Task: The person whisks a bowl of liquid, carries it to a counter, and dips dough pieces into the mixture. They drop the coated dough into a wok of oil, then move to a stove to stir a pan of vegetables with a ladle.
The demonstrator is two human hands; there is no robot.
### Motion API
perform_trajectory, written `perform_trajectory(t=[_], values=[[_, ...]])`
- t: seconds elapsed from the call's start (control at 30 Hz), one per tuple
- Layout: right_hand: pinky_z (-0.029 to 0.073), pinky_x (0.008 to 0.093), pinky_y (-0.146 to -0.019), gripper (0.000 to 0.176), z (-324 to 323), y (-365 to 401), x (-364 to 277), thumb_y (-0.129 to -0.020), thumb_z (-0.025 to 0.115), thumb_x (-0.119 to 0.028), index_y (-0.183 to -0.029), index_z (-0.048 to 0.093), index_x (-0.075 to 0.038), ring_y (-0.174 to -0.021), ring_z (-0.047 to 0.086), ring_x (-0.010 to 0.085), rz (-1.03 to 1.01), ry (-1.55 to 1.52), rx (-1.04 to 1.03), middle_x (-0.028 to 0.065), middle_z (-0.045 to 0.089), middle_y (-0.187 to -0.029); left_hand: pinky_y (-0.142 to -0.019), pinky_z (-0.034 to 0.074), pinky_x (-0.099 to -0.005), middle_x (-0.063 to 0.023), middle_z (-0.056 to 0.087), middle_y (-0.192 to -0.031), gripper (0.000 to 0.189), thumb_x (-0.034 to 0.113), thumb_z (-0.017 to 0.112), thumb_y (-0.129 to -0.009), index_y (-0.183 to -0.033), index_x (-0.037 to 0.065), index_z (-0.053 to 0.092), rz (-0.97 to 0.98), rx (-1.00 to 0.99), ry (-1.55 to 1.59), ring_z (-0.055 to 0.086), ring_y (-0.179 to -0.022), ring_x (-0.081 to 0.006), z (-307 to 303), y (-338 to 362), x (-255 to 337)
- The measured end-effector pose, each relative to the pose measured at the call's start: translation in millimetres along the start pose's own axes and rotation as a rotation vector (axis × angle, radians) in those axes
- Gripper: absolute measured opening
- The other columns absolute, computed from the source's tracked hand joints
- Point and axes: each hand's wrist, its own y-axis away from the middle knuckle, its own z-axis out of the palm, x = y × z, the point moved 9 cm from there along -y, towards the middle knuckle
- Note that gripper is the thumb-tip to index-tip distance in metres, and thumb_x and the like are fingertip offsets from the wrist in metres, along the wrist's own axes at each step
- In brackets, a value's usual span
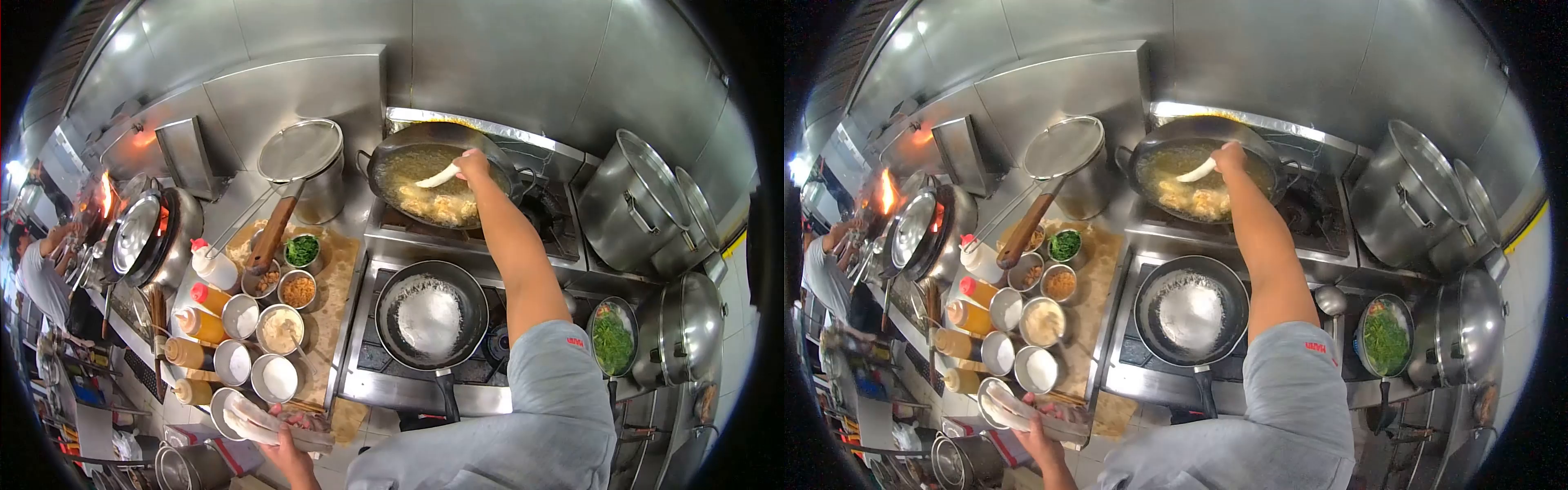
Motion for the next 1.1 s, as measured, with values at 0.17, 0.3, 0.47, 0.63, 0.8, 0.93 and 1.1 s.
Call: perform_trajectory(t=[0.17,0.3,0.47,0.63,0.8,0.93,1.1], values=[[0.056,0.0362,-0.063,0.024,-12,-11,37,-0.071,0.069,0.0,-0.091,0.055,-0.001,-0.084,0.062,0.0286,0.124,0.111,-0.062,0.0162,0.058,-0.095,-0.057,0.05,-0.0359,-0.0169,0.047,-0.118,0.051,0.006,0.054,-0.084,-0.128,0.001,0.027,-0.006,-0.011,-0.029,0.058,-0.077,-0.0224,11,1,6],[0.051,0.0344,-0.06,0.026,-23,-18,36,-0.072,0.071,-0.013,-0.089,0.059,0.003,-0.078,0.062,0.0263,-0.05,0.449,0.001,0.0174,0.061,-0.089,-0.059,0.052,-0.0355,-0.017,0.047,-0.117,0.051,0.003,0.051,-0.084,-0.128,0.003,0.028,0.01,-0.085,-0.028,0.059,-0.078,-0.0229,13,6,12],[0.05,0.0336,-0.071,0.038,-50,149,-47,-0.081,0.061,-0.022,-0.11,0.056,0.001,-0.084,0.062,0.025,-0.387,0.229,-0.218,0.0157,0.063,-0.098,-0.067,0.053,-0.0349,-0.0166,0.05,-0.116,0.048,-0.002,0.047,-0.084,-0.128,0.001,0.029,-0.018,-0.263,-0.009,0.061,-0.081,-0.0238,5,17,15],[0.051,0.0274,-0.071,0.027,-25,426,-62,-0.086,0.058,-0.015,-0.11,0.055,-0.003,-0.082,0.061,0.0137,-0.258,-0.017,-1.006,0.008,0.062,-0.1,-0.074,0.051,-0.0324,-0.0154,0.051,-0.115,0.049,-0.004,0.047,-0.083,-0.128,0.0,0.029,-0.075,-0.503,0.024,0.061,-0.085,-0.0221,6,31,12],[0.048,0.0278,-0.08,0.046,16,576,-49,-0.082,0.065,-0.021,-0.12,0.049,-0.001,-0.09,0.06,0.015,-0.466,0.003,-1.185,0.0102,0.061,-0.105,-0.075,0.048,-0.0294,-0.0128,0.055,-0.112,0.048,-0.002,0.05,-0.084,-0.129,0.001,0.034,-0.094,-0.801,-0.089,0.061,-0.087,-0.0175,27,55,19],[0.046,0.0273,-0.079,0.045,21,605,-52,-0.079,0.069,-0.02,-0.117,0.052,-0.003,-0.088,0.058,0.0127,-0.501,-0.005,-1.146,0.0081,0.062,-0.098,-0.074,0.047,-0.0291,-0.0098,0.062,-0.095,0.045,0.002,0.053,-0.082,-0.125,-0.002,0.042,0.184,-1.018,-0.383,0.062,-0.086,-0.0159,35,66,25],[0.046,0.0283,-0.077,0.033,5,621,-73,-0.074,0.071,-0.019,-0.103,0.059,-0.006,-0.085,0.058,0.0148,-0.654,0.012,-1.034,0.0054,0.061,-0.093,-0.073,0.047,-0.0295,-0.011,0.063,-0.094,0.048,0.003,0.054,-0.082,-0.128,-0.001,0.039,0.132,-1.001,-0.425,0.062,-0.086,-0.0163,33,68,29]])
